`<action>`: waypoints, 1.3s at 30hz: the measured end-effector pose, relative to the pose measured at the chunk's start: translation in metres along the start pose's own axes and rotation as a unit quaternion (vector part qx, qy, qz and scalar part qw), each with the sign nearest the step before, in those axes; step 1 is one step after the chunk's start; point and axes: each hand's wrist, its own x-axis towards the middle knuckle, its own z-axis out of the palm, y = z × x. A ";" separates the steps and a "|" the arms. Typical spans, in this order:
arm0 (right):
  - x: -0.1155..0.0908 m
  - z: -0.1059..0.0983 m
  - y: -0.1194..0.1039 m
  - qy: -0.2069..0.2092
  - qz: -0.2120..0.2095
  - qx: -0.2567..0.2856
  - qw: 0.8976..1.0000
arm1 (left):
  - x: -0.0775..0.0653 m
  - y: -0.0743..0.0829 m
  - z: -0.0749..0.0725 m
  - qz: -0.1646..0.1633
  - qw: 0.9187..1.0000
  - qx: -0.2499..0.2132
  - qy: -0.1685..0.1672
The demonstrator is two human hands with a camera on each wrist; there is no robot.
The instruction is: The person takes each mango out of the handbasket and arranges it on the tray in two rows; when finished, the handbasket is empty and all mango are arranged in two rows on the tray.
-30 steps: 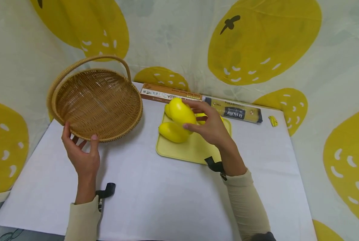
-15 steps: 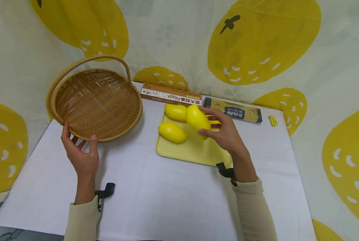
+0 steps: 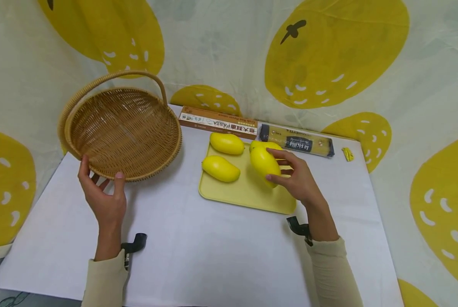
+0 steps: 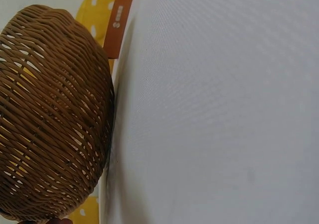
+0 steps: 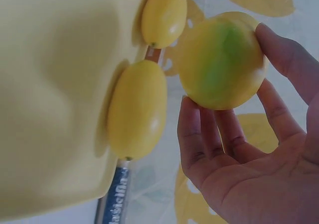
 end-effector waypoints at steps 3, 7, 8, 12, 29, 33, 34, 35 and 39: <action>-0.002 0.000 0.007 -0.004 0.016 -0.002 1.000 | -0.001 0.000 0.000 -0.001 1.000 0.001 -0.002; -0.003 0.001 0.016 -0.011 0.032 -0.003 0.999 | -0.001 0.000 0.000 0.000 1.000 0.002 -0.001; -0.003 0.001 0.019 -0.014 0.035 -0.004 0.999 | 0.000 0.001 0.000 0.000 1.000 0.003 -0.002; -0.003 0.004 0.030 -0.025 0.047 -0.017 0.998 | 0.000 0.002 0.000 0.000 1.000 0.008 -0.007; -0.001 0.016 0.043 -0.019 0.077 -0.066 0.995 | 0.020 -0.016 -0.008 -0.031 0.998 0.034 -0.043; -0.003 0.016 0.043 -0.010 0.090 -0.068 0.994 | 0.030 -0.033 -0.011 -0.057 0.996 0.051 -0.055; -0.004 0.016 0.042 -0.006 0.095 -0.068 0.993 | 0.032 -0.036 -0.011 -0.063 0.995 0.056 -0.057; -0.005 0.016 0.042 -0.003 0.099 -0.069 0.993 | 0.033 -0.037 -0.012 -0.067 0.994 0.059 -0.060; -0.011 0.013 0.039 0.021 0.110 -0.068 0.991 | 0.032 -0.037 -0.012 -0.081 0.993 0.065 -0.059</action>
